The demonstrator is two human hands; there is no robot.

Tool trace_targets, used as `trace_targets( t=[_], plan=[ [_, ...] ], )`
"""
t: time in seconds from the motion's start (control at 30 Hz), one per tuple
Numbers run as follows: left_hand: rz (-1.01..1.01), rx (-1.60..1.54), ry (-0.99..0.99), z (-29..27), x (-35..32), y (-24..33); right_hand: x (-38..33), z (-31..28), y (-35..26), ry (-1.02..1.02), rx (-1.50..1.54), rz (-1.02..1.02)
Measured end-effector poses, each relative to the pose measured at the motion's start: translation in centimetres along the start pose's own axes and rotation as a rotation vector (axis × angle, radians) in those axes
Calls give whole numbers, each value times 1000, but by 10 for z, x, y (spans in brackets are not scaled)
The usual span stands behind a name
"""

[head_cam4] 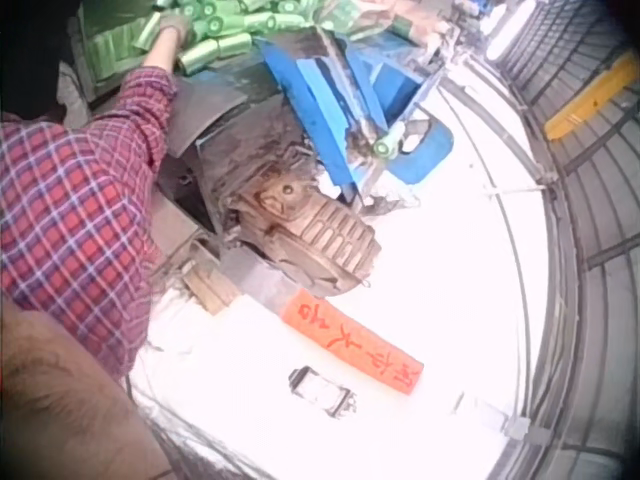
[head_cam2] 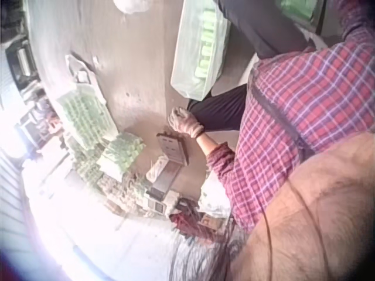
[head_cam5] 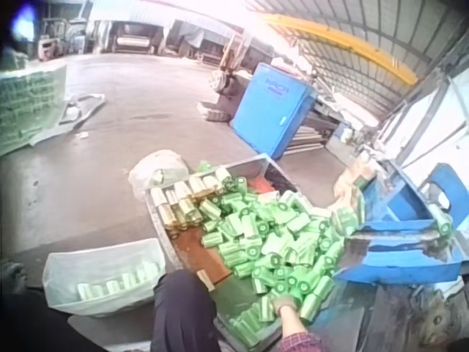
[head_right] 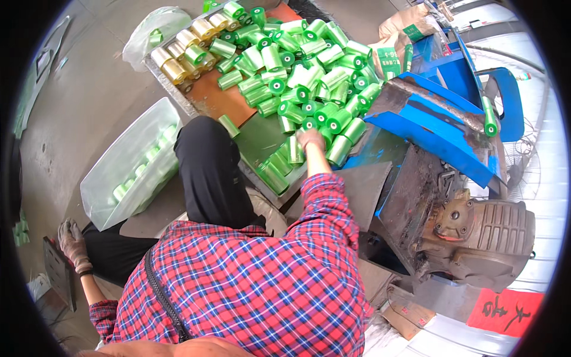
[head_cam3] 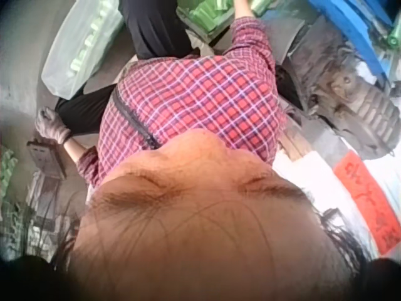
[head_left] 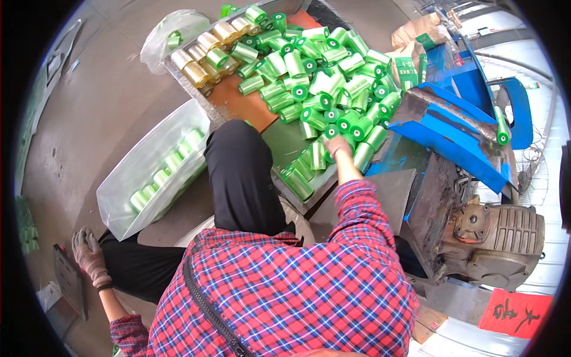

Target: Packing green cylindrical items into a large plastic bag.

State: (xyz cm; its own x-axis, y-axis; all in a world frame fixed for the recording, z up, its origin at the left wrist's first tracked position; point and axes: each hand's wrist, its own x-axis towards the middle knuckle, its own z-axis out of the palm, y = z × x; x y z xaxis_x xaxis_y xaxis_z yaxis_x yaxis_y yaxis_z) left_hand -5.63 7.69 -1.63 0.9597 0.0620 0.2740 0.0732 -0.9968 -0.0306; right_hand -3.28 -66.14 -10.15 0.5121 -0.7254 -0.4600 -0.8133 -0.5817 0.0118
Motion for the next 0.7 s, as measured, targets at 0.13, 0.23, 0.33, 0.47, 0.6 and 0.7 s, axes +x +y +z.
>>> trace_targets(
  t=[0.13,0.23,0.33,0.47,0.6,0.7],
  plan=[
    [-94,-48,-11,10,-2,-13,-26,46,8,267,-163,34],
    [-71,-72,30,13,8,-14,-21,44,0,643,-260,-186],
    [-49,-64,33,14,-1,-28,7,-14,-26,694,-117,26],
    [-131,-73,29,6,-16,-29,60,-86,2,496,77,307],
    [-373,-315,14,16,-38,-51,113,-99,40,221,17,231],
    [-430,-346,2,14,-32,-52,108,-85,28,156,-93,308]
  ],
)
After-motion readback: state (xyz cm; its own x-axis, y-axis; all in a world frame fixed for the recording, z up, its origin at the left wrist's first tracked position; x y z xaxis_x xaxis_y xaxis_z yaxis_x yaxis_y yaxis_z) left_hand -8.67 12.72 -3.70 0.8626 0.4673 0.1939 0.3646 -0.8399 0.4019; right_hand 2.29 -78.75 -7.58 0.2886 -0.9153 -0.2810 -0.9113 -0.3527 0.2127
